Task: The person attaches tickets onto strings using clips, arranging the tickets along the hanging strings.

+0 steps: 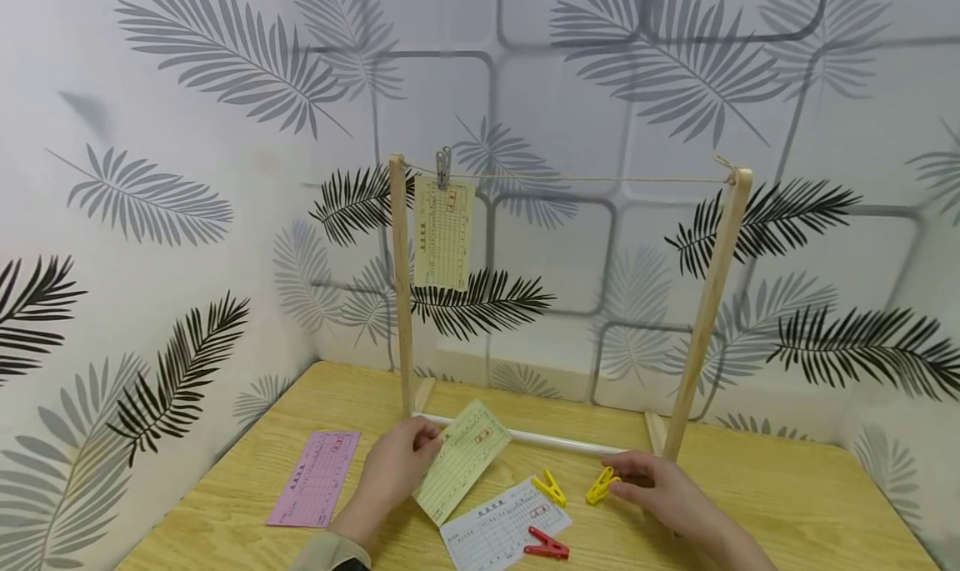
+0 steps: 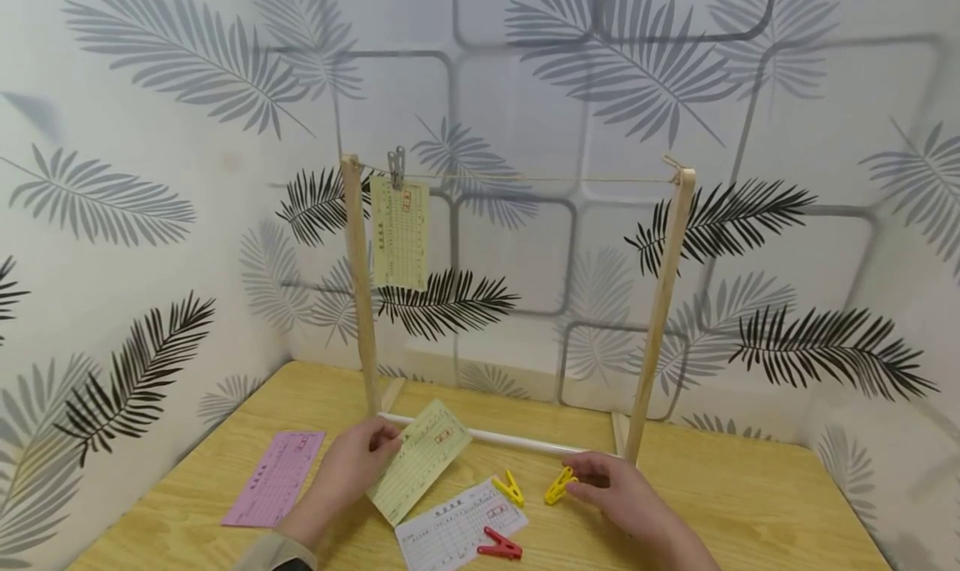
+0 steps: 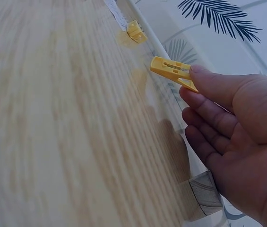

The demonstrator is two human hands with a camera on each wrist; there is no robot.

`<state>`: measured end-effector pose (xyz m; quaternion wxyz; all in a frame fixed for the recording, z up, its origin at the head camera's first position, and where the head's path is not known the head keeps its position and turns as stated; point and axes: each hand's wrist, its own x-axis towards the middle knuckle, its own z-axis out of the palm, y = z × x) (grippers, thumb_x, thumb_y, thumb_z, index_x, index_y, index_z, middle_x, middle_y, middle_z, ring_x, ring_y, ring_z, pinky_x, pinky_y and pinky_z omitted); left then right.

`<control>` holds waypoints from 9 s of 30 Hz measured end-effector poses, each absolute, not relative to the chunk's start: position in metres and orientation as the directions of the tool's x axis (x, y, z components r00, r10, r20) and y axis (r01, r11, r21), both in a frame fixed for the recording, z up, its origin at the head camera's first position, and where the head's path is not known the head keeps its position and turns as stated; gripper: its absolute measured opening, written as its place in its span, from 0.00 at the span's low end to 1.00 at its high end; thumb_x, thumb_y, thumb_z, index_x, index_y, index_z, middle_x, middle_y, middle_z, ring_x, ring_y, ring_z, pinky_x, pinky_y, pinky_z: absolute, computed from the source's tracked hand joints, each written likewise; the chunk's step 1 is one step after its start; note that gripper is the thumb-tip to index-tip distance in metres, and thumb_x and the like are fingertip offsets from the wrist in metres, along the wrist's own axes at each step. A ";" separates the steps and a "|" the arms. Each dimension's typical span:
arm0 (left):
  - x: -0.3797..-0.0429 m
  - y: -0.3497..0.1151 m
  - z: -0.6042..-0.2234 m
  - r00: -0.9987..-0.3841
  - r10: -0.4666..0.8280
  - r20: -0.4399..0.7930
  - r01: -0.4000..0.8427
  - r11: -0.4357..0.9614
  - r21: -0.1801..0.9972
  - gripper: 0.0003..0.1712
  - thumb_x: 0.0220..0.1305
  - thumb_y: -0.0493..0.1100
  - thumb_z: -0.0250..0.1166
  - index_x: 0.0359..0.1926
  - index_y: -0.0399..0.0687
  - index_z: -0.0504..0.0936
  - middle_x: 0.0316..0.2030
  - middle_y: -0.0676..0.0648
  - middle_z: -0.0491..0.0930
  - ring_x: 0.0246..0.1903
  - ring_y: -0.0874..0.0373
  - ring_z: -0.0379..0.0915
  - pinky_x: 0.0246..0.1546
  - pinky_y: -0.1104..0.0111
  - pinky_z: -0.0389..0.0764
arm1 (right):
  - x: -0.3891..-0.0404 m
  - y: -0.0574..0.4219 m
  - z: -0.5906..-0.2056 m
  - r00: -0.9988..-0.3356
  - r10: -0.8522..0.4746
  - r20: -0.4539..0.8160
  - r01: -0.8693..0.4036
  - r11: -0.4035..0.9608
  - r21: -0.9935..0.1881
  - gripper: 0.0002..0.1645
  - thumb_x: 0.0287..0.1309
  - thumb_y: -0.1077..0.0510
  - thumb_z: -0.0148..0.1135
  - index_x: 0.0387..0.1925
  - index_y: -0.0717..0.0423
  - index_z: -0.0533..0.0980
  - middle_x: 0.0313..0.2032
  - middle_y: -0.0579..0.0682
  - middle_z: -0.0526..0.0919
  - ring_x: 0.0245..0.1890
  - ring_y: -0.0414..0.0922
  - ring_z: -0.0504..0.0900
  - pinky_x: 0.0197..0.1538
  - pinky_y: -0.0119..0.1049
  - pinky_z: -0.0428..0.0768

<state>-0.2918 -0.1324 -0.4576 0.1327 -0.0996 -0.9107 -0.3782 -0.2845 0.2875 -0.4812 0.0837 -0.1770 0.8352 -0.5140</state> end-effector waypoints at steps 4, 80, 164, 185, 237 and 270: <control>-0.292 -0.131 -0.455 -0.945 0.053 0.321 0.272 0.669 0.691 0.03 0.74 0.40 0.74 0.43 0.48 0.87 0.30 0.56 0.79 0.29 0.61 0.71 0.32 0.64 0.73 | -0.285 0.289 -0.483 -0.922 -0.382 0.058 -0.218 0.391 -0.894 0.27 0.75 0.59 0.72 0.66 0.72 0.79 0.56 0.62 0.88 0.52 0.44 0.87 0.52 0.31 0.84; -0.305 -0.083 -0.354 -0.895 -0.062 0.442 0.421 0.212 0.882 0.04 0.83 0.40 0.65 0.48 0.44 0.83 0.34 0.48 0.78 0.33 0.55 0.70 0.39 0.65 0.76 | -0.273 0.236 -0.213 -0.791 -0.260 0.554 -0.558 0.679 -0.478 0.21 0.80 0.54 0.68 0.68 0.55 0.82 0.56 0.55 0.89 0.62 0.56 0.85 0.57 0.54 0.83; -0.360 -0.052 -0.268 -0.882 -0.109 0.459 0.456 0.045 0.889 0.08 0.85 0.42 0.63 0.53 0.42 0.82 0.46 0.47 0.81 0.45 0.55 0.74 0.46 0.62 0.76 | -0.367 0.144 -0.084 -0.813 -0.244 0.529 -0.517 0.720 -0.463 0.19 0.78 0.52 0.70 0.63 0.54 0.87 0.57 0.55 0.90 0.59 0.52 0.86 0.64 0.51 0.80; -0.361 -0.051 -0.265 -0.888 -0.125 0.444 0.442 0.041 0.896 0.10 0.85 0.44 0.63 0.56 0.42 0.82 0.46 0.47 0.81 0.43 0.55 0.73 0.44 0.62 0.75 | -0.370 0.142 -0.089 -0.807 -0.307 0.505 -0.539 0.731 -0.418 0.20 0.81 0.56 0.65 0.67 0.57 0.84 0.62 0.58 0.87 0.61 0.55 0.83 0.64 0.53 0.80; -0.361 -0.055 -0.261 -0.893 -0.125 0.432 0.433 0.026 0.901 0.10 0.86 0.45 0.62 0.57 0.44 0.82 0.46 0.47 0.81 0.43 0.55 0.73 0.44 0.62 0.75 | -0.370 0.134 -0.094 -0.815 -0.390 0.428 -0.557 0.731 -0.394 0.26 0.83 0.54 0.63 0.75 0.55 0.77 0.68 0.59 0.83 0.70 0.59 0.76 0.72 0.56 0.73; -0.356 -0.053 -0.270 -0.877 -0.145 0.459 0.450 0.090 0.888 0.13 0.88 0.49 0.59 0.61 0.47 0.82 0.50 0.48 0.82 0.49 0.52 0.76 0.50 0.56 0.76 | -0.329 0.184 -0.132 -0.664 -0.389 0.639 -0.637 0.741 -0.210 0.24 0.81 0.57 0.66 0.72 0.60 0.79 0.68 0.60 0.83 0.71 0.61 0.75 0.72 0.60 0.72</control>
